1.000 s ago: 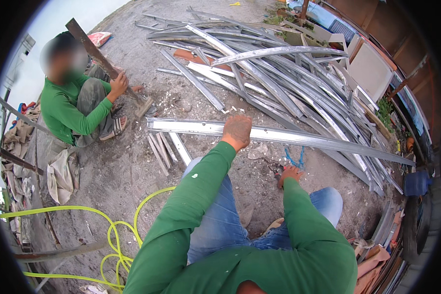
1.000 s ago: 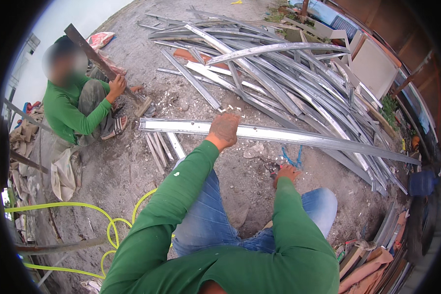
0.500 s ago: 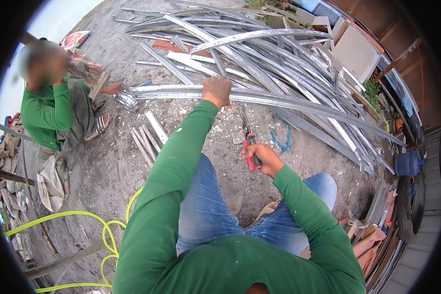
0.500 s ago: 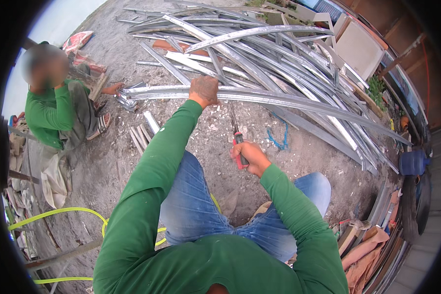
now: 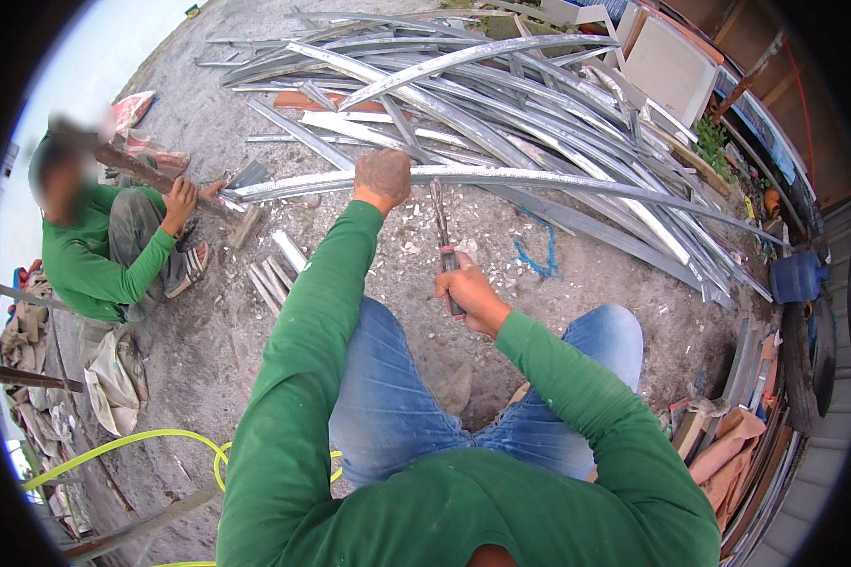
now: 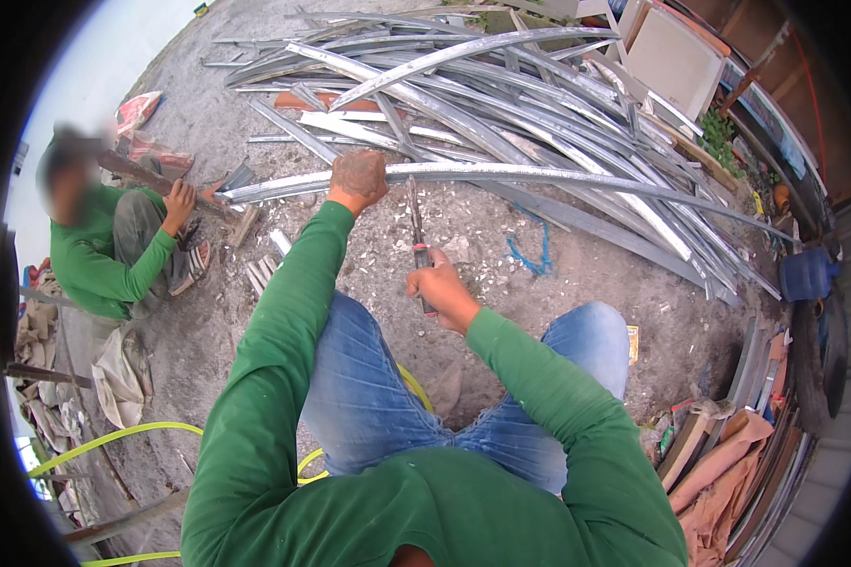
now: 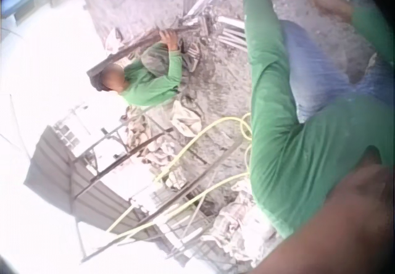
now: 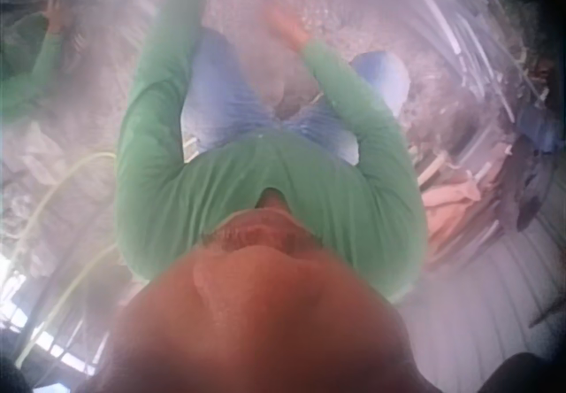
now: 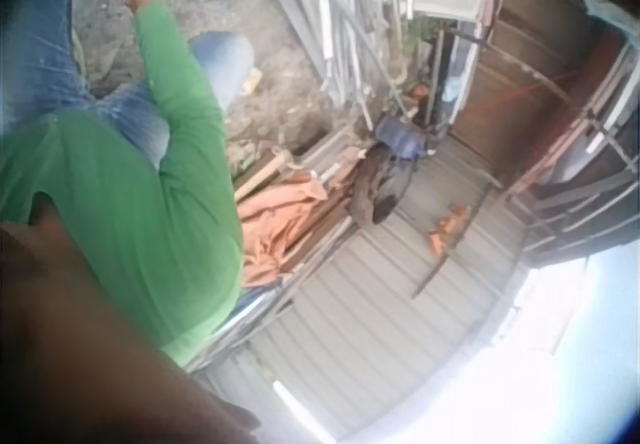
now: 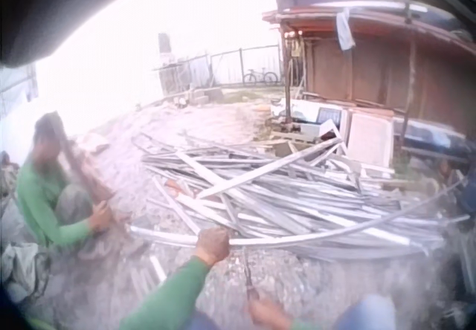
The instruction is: The person sits on the ground and uses tin snips to cut long metal strips into shorter pieces. They repeatedly pick up strips, cut them, and place the cut pieces into a red and white sack. Another person is visible in the background working with similar materials.
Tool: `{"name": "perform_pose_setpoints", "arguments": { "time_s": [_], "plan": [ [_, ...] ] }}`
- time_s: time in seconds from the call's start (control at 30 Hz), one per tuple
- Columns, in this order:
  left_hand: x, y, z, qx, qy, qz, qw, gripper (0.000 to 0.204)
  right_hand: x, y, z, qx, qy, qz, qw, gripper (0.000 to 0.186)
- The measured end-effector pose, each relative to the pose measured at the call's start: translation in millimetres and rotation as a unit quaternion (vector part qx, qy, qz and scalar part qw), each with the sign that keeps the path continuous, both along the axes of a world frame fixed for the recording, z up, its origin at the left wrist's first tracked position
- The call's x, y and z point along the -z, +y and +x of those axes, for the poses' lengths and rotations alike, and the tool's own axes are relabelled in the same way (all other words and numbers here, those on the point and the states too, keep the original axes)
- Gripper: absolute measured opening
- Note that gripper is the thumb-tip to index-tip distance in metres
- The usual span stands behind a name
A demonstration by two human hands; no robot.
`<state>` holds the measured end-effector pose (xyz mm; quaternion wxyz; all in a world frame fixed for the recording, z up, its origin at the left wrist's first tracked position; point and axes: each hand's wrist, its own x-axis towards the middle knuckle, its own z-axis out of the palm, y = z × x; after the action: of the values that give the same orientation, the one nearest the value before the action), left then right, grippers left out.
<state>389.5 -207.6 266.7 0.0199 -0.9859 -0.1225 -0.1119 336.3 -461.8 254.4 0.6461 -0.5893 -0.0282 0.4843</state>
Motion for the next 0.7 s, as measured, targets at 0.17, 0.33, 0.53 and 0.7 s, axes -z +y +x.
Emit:
{"name": "perform_pose_setpoints", "arguments": {
  "time_s": [0.17,0.33,0.53,0.7],
  "plan": [
    [-5.1,-8.4,-0.9,-0.027,0.016,-0.003,1.000,0.013,7.7,5.5,-9.3,0.022,-0.005,0.029,0.999,0.077],
    [-4.9,-28.2,-5.7,-0.071,-0.009,0.048,0.996,0.015,4.0,11.7,-4.4,0.046,0.007,0.044,0.998,0.052],
    [-10.0,-43.4,-9.6,-0.077,0.004,0.032,0.997,0.016,23.8,6.9,9.4,0.027,-0.026,0.022,0.999,0.061],
    [-15.2,-43.4,-12.6,-0.064,0.013,0.009,0.998,0.015,15.7,14.3,18.1,0.000,-0.008,0.029,1.000,0.044]
  ]
}}
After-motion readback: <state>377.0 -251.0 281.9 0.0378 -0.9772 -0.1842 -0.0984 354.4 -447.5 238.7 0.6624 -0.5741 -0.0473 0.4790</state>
